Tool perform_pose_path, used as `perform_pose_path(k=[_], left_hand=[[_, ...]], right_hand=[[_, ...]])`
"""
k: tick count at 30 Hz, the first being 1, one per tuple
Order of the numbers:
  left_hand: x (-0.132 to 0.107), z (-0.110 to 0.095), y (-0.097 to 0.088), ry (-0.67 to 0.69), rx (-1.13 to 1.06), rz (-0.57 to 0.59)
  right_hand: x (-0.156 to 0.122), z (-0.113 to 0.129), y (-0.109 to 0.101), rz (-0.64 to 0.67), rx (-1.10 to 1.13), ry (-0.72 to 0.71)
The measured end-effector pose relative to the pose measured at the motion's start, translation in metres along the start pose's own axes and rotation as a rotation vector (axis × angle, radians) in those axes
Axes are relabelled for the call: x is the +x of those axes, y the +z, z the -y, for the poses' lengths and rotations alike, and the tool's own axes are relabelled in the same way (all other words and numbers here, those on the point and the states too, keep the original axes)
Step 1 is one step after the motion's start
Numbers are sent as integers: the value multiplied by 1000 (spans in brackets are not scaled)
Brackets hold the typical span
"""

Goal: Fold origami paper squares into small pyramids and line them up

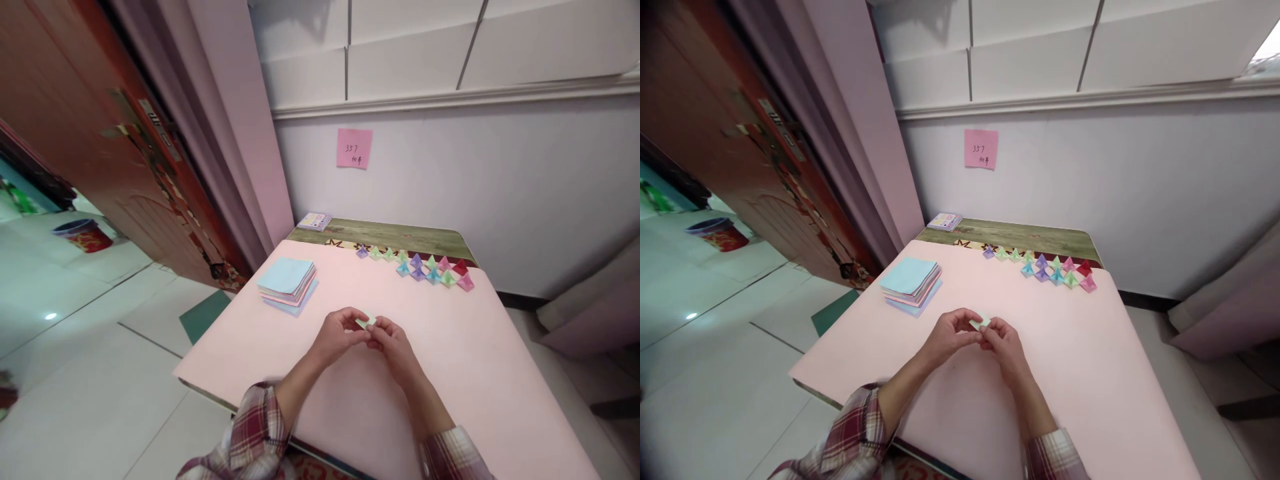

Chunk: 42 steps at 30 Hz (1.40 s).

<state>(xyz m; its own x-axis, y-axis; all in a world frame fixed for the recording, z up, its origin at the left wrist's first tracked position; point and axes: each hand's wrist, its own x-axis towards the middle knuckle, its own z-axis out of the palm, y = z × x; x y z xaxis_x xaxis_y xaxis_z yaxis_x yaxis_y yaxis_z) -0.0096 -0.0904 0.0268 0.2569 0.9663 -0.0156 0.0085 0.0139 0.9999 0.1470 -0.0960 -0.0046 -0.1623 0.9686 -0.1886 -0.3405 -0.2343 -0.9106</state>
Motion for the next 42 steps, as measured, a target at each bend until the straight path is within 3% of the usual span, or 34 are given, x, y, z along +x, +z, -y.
perform_pose_path(k=[4, 7, 18, 27, 31, 36, 42], left_hand=[[2, 4, -4, -17, -145, -5], [2, 5, -5, -22, -200, -21], [-1, -5, 1, 1, -134, -45], [-1, -1, 6, 53, -136, -173], [0, -1, 6, 7, -178, -181], [0, -1, 5, -9, -158, -176], [0, 3, 4, -110, -127, -112]], right_hand=[[0, 2, -1, 29, -120, -248], [1, 0, -2, 66, -178, -316], [1, 2, -3, 29, -157, -267], [-1, 0, 2, -20, -184, -283], [0, -1, 4, -28, -106, -270], [0, -1, 3, -6, -148, -124], [-2, 2, 2, -18, -234, -170]])
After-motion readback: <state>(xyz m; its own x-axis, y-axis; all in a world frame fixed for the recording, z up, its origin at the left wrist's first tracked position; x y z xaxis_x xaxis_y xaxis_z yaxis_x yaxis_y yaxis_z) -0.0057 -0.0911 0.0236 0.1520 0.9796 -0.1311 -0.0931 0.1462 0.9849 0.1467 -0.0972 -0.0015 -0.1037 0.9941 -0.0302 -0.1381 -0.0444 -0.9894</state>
